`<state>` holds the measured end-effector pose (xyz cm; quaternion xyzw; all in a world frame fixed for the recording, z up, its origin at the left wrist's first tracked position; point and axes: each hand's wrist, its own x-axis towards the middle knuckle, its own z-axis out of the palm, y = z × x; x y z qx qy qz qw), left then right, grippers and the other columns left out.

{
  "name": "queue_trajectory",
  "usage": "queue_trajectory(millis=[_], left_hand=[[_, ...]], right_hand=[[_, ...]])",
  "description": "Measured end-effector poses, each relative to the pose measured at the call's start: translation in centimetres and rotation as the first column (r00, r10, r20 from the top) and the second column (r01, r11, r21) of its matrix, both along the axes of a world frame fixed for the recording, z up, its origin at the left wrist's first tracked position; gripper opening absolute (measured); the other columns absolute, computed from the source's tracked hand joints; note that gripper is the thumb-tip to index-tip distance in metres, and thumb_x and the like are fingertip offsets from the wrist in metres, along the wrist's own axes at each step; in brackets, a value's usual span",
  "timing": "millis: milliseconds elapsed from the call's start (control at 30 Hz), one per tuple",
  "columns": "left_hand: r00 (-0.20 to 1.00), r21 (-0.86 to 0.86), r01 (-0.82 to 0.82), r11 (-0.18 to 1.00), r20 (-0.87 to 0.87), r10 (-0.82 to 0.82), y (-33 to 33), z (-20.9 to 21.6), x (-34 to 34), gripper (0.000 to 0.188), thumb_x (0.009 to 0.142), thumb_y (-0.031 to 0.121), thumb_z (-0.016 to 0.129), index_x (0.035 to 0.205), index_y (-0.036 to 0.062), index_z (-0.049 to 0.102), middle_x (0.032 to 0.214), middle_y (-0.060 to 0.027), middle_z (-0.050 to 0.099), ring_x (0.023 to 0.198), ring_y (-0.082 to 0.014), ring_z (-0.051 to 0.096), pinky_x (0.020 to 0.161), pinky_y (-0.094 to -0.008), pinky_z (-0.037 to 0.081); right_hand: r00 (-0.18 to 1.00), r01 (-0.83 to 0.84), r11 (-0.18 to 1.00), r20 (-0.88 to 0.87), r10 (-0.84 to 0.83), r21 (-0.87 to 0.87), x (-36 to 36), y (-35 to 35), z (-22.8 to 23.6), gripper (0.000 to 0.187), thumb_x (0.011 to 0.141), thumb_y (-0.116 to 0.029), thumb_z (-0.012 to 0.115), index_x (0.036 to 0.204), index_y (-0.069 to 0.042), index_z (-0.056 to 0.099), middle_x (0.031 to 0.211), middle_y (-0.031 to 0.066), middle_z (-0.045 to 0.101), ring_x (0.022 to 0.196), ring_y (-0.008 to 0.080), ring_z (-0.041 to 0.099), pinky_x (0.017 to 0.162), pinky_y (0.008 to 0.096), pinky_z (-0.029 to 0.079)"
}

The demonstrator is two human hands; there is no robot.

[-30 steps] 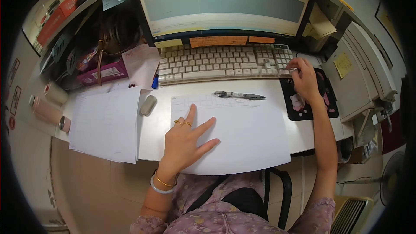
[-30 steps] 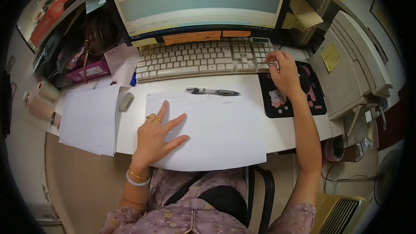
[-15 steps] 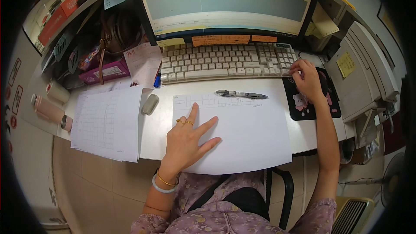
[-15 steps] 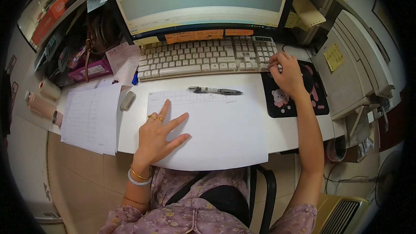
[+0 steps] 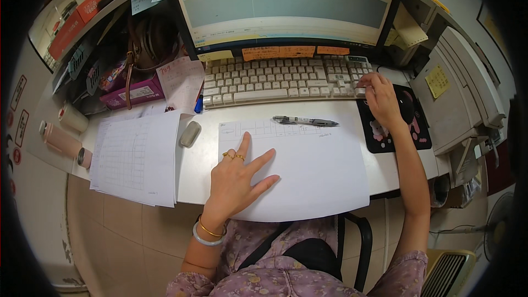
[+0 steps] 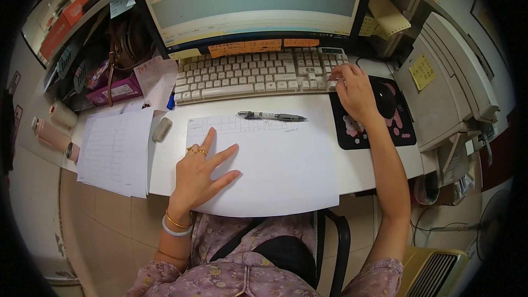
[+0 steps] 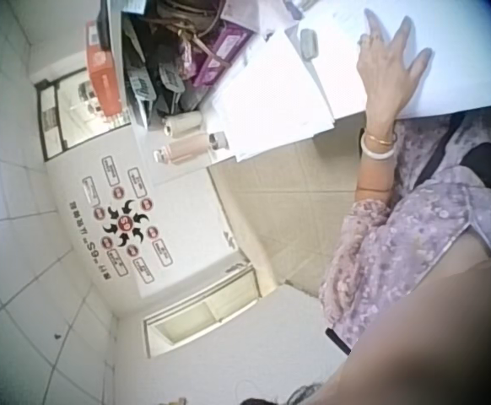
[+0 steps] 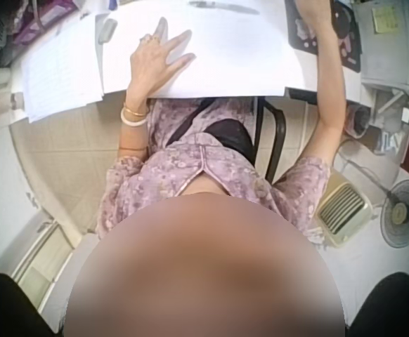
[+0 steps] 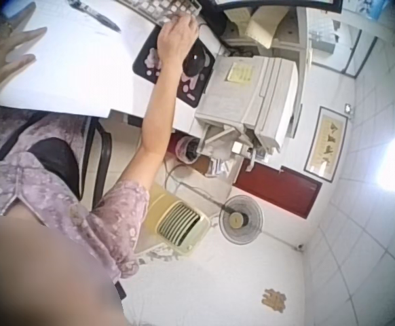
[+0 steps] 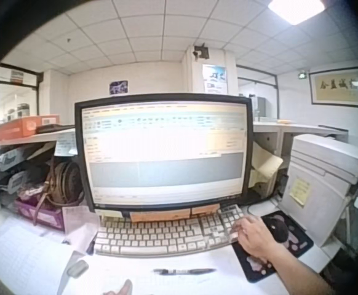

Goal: Manually recording information from a computer screen onto a paper form using a pen.

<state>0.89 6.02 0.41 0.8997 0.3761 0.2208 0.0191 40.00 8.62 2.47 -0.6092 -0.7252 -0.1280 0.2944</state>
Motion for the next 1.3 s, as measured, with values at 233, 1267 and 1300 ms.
queue_trajectory(millis=[233, 1267, 1300], left_hand=[[1.000, -0.007, 0.000, 1.000, 0.000, 0.000, 0.0, 0.0, 0.0, 0.046, 0.081, 0.050, 0.069, 0.121, 0.0267, 0.068, 0.134, -0.0290, 0.053, 0.079, -0.0283, 0.060, 0.067, -0.0344, 0.052], [1.000, -0.015, -0.007, 1.000, 0.008, 0.007, 0.0, 0.0, 0.0, 0.047, 0.080, 0.050, 0.070, 0.121, 0.0265, 0.069, 0.134, -0.0291, 0.052, 0.082, -0.0293, 0.062, 0.071, -0.0350, 0.053], [1.000, -0.012, -0.010, 1.000, 0.010, 0.010, 0.0, 0.0, 0.0, 0.047, 0.080, 0.050, 0.070, 0.121, 0.0265, 0.069, 0.134, -0.0291, 0.052, 0.082, -0.0293, 0.062, 0.071, -0.0350, 0.053]], right_hand=[[0.997, 0.060, 0.997, -0.058, -0.057, 0.042, 0.2, -0.7, 0.9, 0.013, 0.086, -0.009, 0.051, 0.095, -0.004, 0.060, 0.096, 0.0092, 0.066, 0.098, 0.0296, 0.058, 0.091, 0.0407, 0.042], [0.993, 0.090, 0.994, -0.070, -0.094, -0.057, 1.1, -0.4, 0.5, 0.016, 0.086, -0.015, 0.057, 0.096, -0.003, 0.061, 0.095, 0.0114, 0.066, 0.097, 0.0315, 0.057, 0.090, 0.0409, 0.041], [0.992, 0.110, 0.993, -0.057, -0.112, -0.029, 0.9, -0.3, 0.5, 0.018, 0.086, -0.015, 0.057, 0.100, -0.003, 0.060, 0.099, 0.0119, 0.065, 0.101, 0.0315, 0.056, 0.092, 0.0411, 0.041]])
